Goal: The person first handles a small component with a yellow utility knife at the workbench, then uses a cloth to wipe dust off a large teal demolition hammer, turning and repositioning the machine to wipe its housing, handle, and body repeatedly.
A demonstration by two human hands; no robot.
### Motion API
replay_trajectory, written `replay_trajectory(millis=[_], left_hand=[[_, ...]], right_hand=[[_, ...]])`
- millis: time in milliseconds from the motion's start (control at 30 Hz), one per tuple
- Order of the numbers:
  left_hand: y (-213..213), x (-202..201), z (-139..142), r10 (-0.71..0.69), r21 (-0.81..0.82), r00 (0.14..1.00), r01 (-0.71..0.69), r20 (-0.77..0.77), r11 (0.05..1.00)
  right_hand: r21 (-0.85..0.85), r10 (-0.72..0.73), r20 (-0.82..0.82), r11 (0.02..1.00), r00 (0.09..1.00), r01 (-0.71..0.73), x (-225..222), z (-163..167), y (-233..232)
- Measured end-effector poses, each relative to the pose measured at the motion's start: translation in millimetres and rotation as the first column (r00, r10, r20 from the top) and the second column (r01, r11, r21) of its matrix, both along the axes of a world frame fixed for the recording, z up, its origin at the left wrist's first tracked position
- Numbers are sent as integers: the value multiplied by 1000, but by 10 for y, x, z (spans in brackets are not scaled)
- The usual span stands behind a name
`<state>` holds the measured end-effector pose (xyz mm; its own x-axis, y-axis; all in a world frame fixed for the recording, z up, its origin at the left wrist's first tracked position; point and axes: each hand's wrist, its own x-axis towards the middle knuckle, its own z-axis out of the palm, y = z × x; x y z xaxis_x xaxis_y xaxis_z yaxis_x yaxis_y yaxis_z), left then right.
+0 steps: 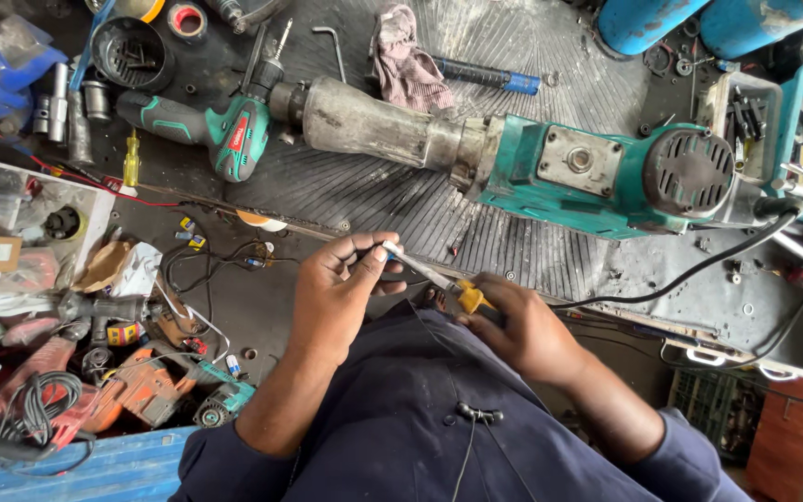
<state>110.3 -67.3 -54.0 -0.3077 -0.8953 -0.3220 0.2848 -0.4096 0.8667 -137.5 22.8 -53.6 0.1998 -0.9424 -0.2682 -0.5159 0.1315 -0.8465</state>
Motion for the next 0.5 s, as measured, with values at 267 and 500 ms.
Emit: replay_trajectory(millis=[267,500], left_hand=[[-94,210,-4,-7,-24,997,5,-76,1000],[-70,376,1,-42,-19,996,41,-79,999]], right_hand=[[-116,13,84,993,996,-3,245,229,32],[-66,-92,6,994,996,92,475,195,98]])
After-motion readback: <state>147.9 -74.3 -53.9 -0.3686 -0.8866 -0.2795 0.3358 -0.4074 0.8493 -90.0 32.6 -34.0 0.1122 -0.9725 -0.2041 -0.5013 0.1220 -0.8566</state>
